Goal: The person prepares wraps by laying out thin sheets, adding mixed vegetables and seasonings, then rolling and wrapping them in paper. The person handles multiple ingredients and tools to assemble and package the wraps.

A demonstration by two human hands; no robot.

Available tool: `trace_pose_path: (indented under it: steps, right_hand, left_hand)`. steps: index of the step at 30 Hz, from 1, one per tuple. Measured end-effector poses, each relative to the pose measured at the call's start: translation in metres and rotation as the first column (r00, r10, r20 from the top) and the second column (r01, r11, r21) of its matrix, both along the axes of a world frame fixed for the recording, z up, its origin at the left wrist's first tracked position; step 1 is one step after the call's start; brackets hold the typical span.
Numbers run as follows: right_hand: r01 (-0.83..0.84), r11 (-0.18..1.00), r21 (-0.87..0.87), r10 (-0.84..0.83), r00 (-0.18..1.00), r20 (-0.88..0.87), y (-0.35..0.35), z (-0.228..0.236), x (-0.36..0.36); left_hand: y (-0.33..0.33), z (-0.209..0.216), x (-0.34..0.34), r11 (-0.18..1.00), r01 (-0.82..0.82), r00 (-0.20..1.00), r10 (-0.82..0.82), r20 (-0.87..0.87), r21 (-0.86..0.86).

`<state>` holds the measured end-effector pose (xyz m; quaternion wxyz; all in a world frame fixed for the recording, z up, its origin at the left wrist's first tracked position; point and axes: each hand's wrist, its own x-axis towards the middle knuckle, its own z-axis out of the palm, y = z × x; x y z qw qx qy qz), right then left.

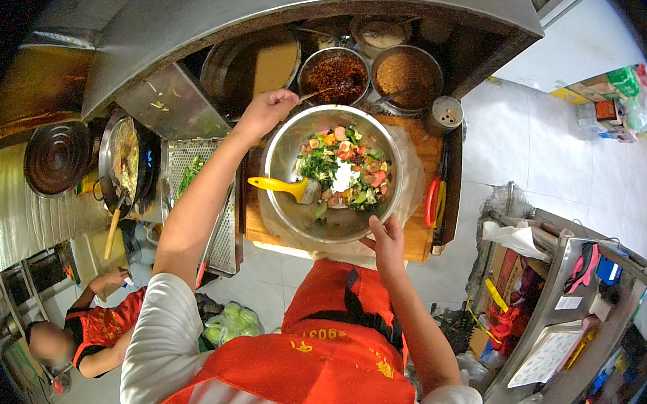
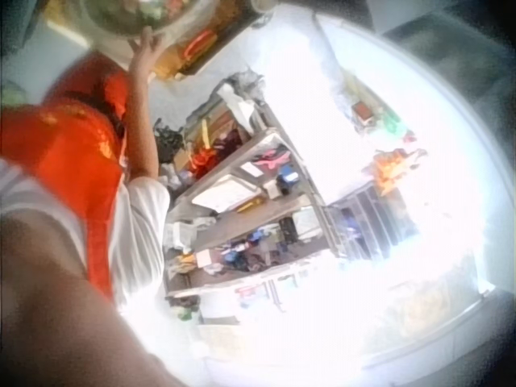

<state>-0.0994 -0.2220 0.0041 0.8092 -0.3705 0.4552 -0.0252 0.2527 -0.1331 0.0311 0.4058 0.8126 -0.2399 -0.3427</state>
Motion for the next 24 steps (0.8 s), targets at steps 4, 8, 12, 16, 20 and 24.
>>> trace_pose_path:
  steps: [4, 8, 12, 16, 20, 24]
  right_hand:
    - [-0.011, 1.000, -0.018, 0.011, 0.999, -0.035, 0.000, -0.008, -0.001]
    - [0.013, 1.000, -0.003, -0.013, 1.000, 0.018, 0.000, -0.007, -0.002]
    - [0.018, 1.000, -0.012, -0.017, 0.999, 0.028, 0.001, -0.010, 0.000]
    - [0.019, 1.000, -0.010, -0.019, 1.000, -0.016, 0.001, -0.008, 0.001]
    - [0.011, 1.000, -0.012, -0.011, 1.000, -0.010, 0.001, -0.008, 0.000]
    - [0.031, 0.999, -0.010, -0.031, 0.999, 0.029, 0.001, -0.010, -0.001]
  left_hand:
    - [0.023, 0.016, -0.016, 0.999, 0.013, 0.995, -0.009, 0.100, -0.042]
    - [0.040, 0.058, -0.059, 0.992, 0.116, 0.954, -0.127, 0.273, 0.056]
    - [0.055, 0.062, -0.087, 0.978, 0.209, 0.854, -0.169, 0.493, -0.026]
    - [0.060, 0.062, -0.097, 0.971, 0.239, 0.796, -0.183, 0.577, -0.022]
    - [0.061, 0.059, -0.097, 0.957, 0.287, 0.737, -0.198, 0.646, -0.033]
    - [0.059, 0.055, -0.097, 0.941, 0.335, 0.658, -0.200, 0.726, -0.044]
